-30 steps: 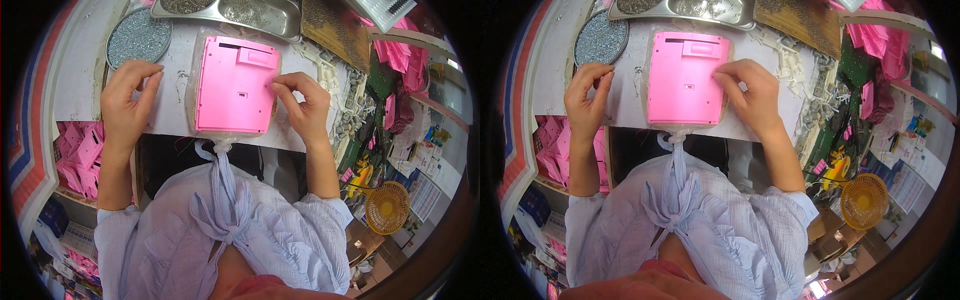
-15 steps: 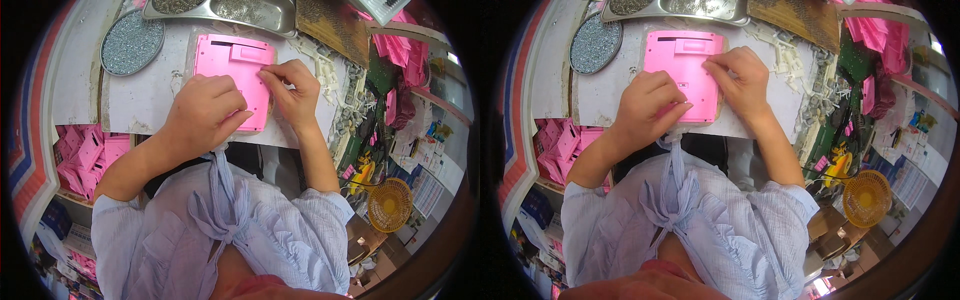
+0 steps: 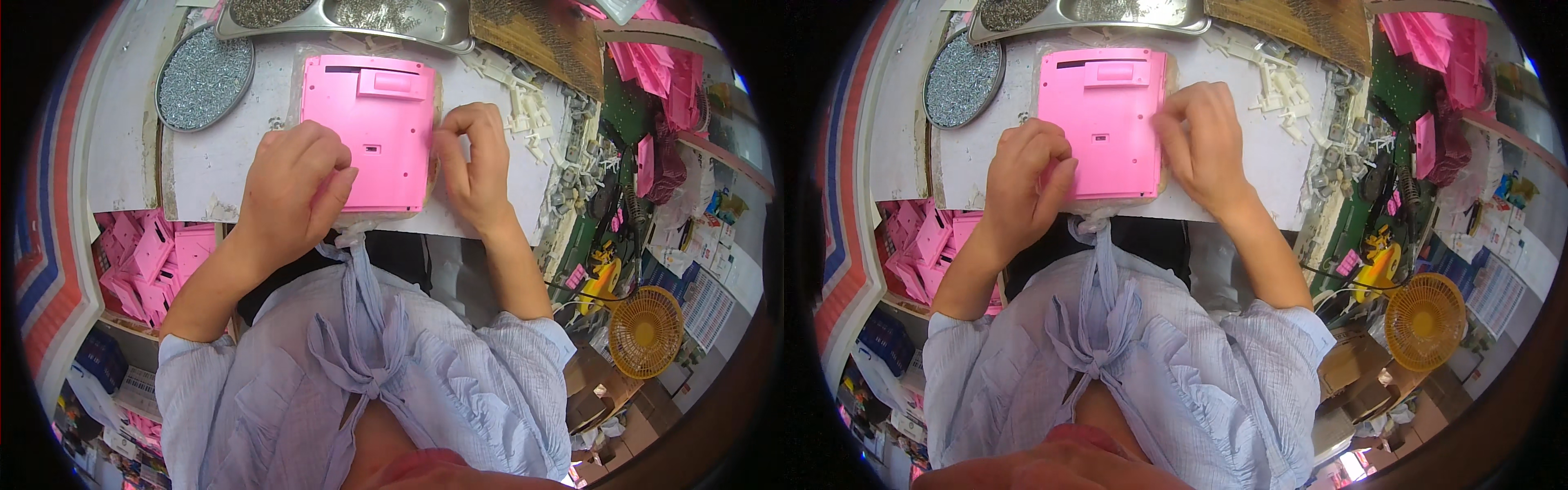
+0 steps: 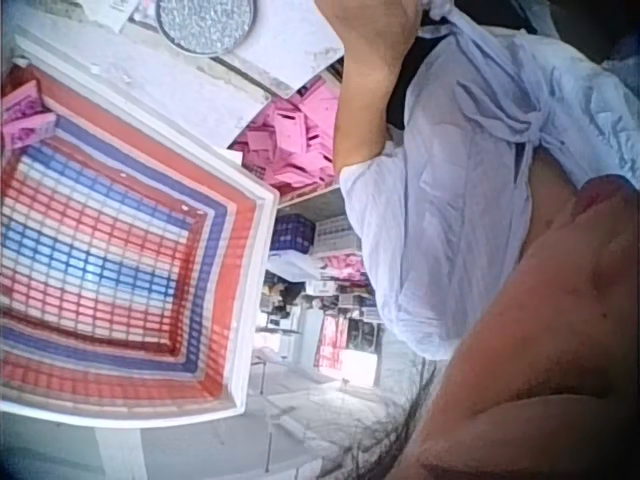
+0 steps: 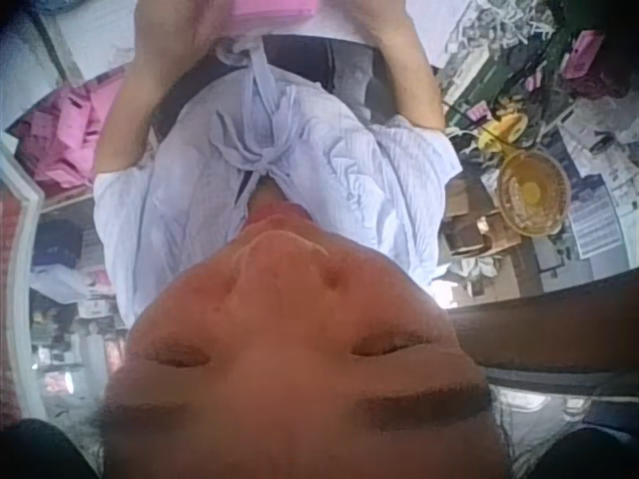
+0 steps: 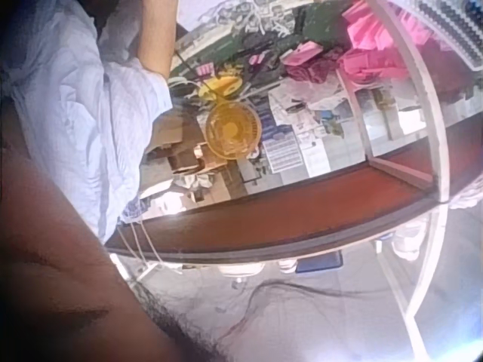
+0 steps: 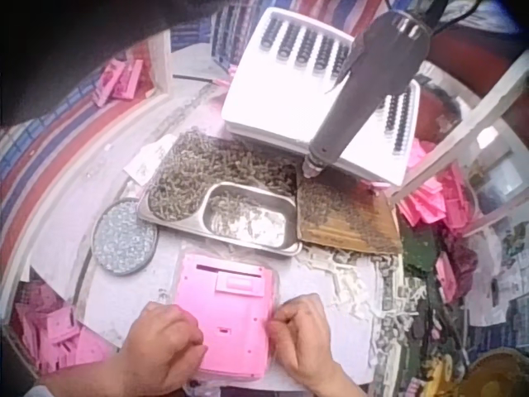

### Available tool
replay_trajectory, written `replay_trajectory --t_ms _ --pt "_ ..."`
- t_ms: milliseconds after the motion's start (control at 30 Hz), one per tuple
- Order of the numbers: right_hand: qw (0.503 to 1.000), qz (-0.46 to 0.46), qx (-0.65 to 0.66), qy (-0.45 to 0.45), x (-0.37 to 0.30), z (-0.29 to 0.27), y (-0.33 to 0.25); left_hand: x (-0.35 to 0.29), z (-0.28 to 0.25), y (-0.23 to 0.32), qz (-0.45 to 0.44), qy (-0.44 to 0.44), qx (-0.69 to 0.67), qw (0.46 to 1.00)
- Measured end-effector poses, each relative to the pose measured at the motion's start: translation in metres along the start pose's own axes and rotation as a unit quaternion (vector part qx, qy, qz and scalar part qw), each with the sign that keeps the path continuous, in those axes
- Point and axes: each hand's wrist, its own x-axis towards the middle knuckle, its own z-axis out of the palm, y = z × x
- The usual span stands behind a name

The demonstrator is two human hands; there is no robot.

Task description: Assembling electronic components and housing for a pink plastic toy.

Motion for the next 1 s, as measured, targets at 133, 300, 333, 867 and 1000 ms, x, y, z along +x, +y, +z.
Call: replay_trajectory --t_ms 133,300,333,867,1000 --pt "0.997 -0.055 -0.044 -0.014 0.003 0.004 0.001 -0.003 0.002 -0.001 0.026 0.015 -0.004 1.0" --pt "0.999 -0.007 -0.019 -0.049 0.006 -0.003 -0.003 0.001 0.006 0.002 0.03 -0.006 -0.002 1.0" --pt "0.999 0.002 -0.012 -0.039 0.006 -0.005 -0.003 0.003 0.007 0.003 0.032 -0.013 0.004 0.999" --pt "0.992 0.119 -0.036 0.028 -0.019 -0.071 0.028 0.022 0.031 -0.004 0.154 -0.083 0.106 0.979" --pt "0.994 0.104 -0.039 0.025 -0.01 -0.069 0.029 0.023 0.026 0.0 0.132 -0.086 0.112 0.981"
